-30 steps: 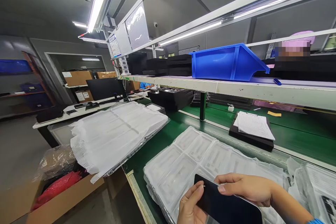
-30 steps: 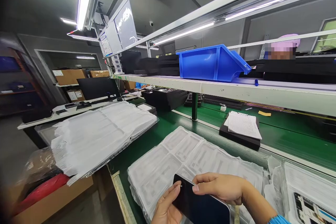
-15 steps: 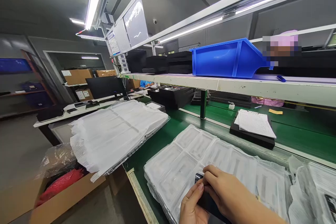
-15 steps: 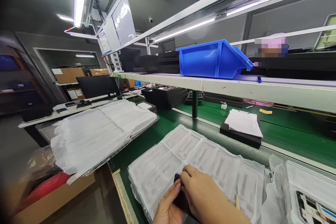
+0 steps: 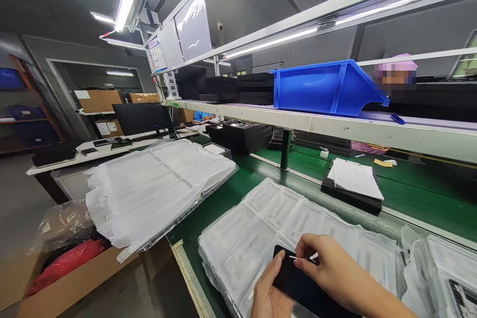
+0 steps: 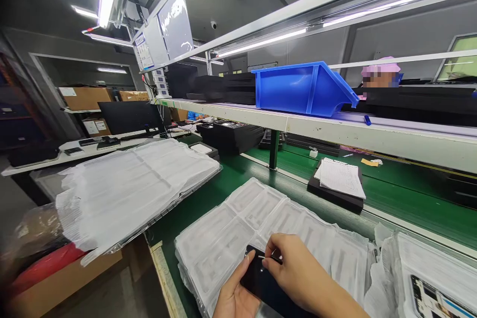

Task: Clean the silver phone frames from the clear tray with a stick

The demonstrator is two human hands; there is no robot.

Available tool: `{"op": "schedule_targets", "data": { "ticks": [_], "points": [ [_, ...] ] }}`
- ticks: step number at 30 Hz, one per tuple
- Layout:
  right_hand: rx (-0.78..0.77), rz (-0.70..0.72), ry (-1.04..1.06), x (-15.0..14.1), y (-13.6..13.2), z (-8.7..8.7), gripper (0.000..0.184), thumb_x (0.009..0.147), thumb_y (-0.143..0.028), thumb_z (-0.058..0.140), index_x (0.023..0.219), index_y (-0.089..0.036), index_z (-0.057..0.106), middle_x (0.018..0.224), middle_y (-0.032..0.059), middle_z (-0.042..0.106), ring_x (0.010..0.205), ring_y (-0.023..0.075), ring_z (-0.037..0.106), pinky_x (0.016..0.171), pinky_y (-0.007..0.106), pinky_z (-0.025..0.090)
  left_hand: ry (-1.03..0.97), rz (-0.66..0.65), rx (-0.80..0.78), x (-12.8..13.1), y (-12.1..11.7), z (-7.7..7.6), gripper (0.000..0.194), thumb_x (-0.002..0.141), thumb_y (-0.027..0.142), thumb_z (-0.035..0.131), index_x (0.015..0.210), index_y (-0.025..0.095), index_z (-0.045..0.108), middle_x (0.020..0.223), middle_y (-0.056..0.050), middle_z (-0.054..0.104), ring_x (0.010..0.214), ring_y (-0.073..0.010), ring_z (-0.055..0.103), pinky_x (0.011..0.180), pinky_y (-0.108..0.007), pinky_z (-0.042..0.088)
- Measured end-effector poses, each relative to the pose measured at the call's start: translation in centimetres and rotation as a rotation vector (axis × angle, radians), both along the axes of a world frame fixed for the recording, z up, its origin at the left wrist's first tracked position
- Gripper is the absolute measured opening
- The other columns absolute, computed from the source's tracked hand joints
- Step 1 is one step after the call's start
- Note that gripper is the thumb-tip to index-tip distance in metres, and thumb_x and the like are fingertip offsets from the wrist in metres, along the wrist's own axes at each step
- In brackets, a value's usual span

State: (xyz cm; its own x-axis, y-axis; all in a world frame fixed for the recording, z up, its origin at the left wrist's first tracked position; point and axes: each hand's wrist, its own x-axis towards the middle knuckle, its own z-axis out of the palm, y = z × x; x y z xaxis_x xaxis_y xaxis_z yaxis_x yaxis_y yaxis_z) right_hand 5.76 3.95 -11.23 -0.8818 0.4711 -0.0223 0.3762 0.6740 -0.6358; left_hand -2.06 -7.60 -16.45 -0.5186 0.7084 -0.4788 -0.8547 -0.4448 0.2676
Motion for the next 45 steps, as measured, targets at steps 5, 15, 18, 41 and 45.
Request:
{"op": "schedule_targets", "data": {
  "ticks": [5, 15, 18, 41, 45],
  "points": [
    [-0.019, -0.043, 0.073, 2.8, 0.6, -1.1, 0.023, 0.09, -0.041, 0.052, 0.079, -0.022, 0.06, 0.069, -0.0013, 0.063, 0.064, 0.0148, 0.056, 0.057, 0.024, 0.039, 0.02, -0.002, -0.046, 0.3, 0.4, -0.7, 0.013, 0.084, 0.017, 0.07, 0.087, 0.006, 0.077, 0.089, -0.017, 0.076, 0.085, -0.0277, 0.073, 0.087, -0.039, 0.061],
    [0.151, -0.016, 0.431, 3.5, 0.0, -6.4, 0.023, 0.103, -0.04, 0.048, 0.089, -0.024, 0.059, 0.073, -0.0039, 0.066, 0.059, 0.0108, 0.057, 0.055, 0.019, 0.044, 0.132, 0.123, 0.113, 0.6, 0.7, -3.0, 0.028, 0.076, 0.024, 0.08, 0.098, 0.024, 0.064, 0.096, -0.01, 0.075, 0.085, -0.0247, 0.069, 0.088, -0.042, 0.054],
    [0.228, 0.064, 0.463, 3.6, -0.4, -6.6, 0.015, 0.105, -0.032, 0.047, 0.095, -0.025, 0.056, 0.077, -0.0047, 0.066, 0.062, 0.0092, 0.06, 0.059, 0.017, 0.047, 0.064, 0.018, 0.083, 0.1, -0.2, -3.1, 0.043, 0.084, 0.035, 0.074, 0.122, 0.023, 0.058, 0.12, -0.016, 0.069, 0.106, -0.0305, 0.067, 0.091, -0.043, 0.052],
    [0.211, 0.162, 0.634, 3.2, -3.0, -6.4, 0.014, 0.1, -0.015, 0.049, 0.108, -0.024, 0.057, 0.094, 0.0017, 0.068, 0.085, 0.0135, 0.066, 0.077, 0.023, 0.053, 0.271, 0.155, -0.093, 1.4, -1.2, -3.4, 0.033, 0.081, 0.033, 0.074, 0.105, 0.021, 0.054, 0.108, -0.017, 0.071, 0.101, -0.0287, 0.068, 0.073, -0.038, 0.058],
    [0.154, 0.166, 0.663, 3.2, -3.2, -6.4, 0.013, 0.099, -0.014, 0.052, 0.105, -0.025, 0.057, 0.092, -0.0001, 0.067, 0.083, 0.0121, 0.066, 0.075, 0.021, 0.054, 0.314, 0.22, -0.04, 2.0, -1.4, -4.3, 0.052, 0.066, 0.04, 0.088, 0.104, 0.022, 0.058, 0.112, -0.015, 0.071, 0.107, -0.0303, 0.066, 0.076, -0.038, 0.058]
  ]
}}
